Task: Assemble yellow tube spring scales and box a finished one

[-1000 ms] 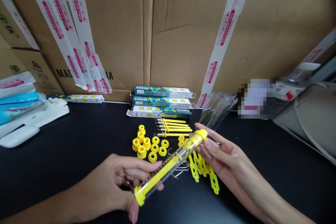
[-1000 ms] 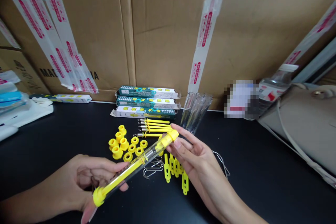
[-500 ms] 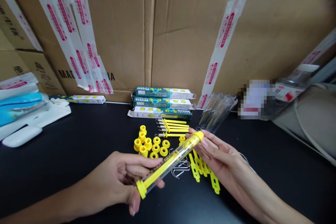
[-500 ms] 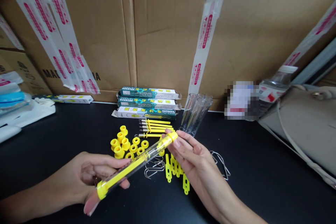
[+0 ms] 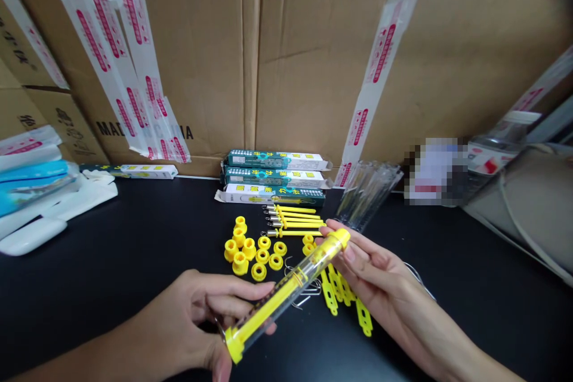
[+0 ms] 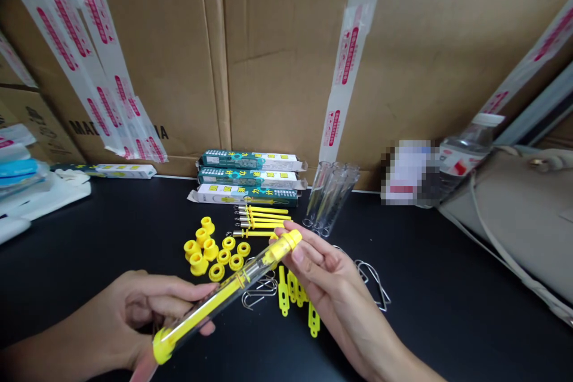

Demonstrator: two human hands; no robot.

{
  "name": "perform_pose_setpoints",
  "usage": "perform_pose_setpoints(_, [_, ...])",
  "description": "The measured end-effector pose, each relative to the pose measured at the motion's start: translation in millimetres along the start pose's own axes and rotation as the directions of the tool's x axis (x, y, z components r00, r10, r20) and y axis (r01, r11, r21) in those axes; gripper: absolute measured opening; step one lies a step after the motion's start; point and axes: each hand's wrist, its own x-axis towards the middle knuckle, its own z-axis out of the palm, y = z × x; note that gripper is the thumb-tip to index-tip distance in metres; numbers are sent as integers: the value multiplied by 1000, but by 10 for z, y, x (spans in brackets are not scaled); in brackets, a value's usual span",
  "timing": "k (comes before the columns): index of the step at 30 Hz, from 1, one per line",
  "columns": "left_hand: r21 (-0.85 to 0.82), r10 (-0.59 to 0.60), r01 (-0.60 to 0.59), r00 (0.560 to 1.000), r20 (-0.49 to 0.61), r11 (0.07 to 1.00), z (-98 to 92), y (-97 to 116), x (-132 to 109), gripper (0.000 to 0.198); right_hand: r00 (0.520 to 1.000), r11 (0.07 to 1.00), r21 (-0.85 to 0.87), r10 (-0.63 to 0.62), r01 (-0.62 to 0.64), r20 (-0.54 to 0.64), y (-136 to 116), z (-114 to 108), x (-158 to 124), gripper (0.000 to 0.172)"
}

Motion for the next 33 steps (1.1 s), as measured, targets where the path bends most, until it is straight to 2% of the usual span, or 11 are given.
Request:
perform_pose_setpoints(6, [4, 31, -31, 998, -52, 1000, 4, 2, -26, 68, 999, 1000, 8, 4, -4, 44, -52, 8, 12, 35])
perform_pose_setpoints(13, [-54, 17, -19, 999, -31, 998, 5, -19, -8, 75, 998, 1000, -31, 7, -5, 60, -46, -24, 13, 28])
perform_pose_setpoints(19, [-78, -26, 22, 999, -39, 997, 24, 22, -17, 70, 999, 1000, 9, 19, -19, 46, -32, -30, 27, 37])
perform_pose_setpoints(23, [-113, -42, 38, 999, -32, 993, 36, 59, -17, 71, 997, 1000, -17, 20, -19, 81, -33, -30, 46, 28])
perform_pose_setpoints(29, [-34, -11, 10, 999, -39, 999, 17, -3, 2, 70, 992, 999, 27, 32, -36, 123, -12, -84, 83, 16])
perform_pose_setpoints(33, [-31, -10, 9, 999, -32, 999, 2, -27, 5, 73, 987, 994, 74, 67, -79, 146, -28, -108, 75, 35])
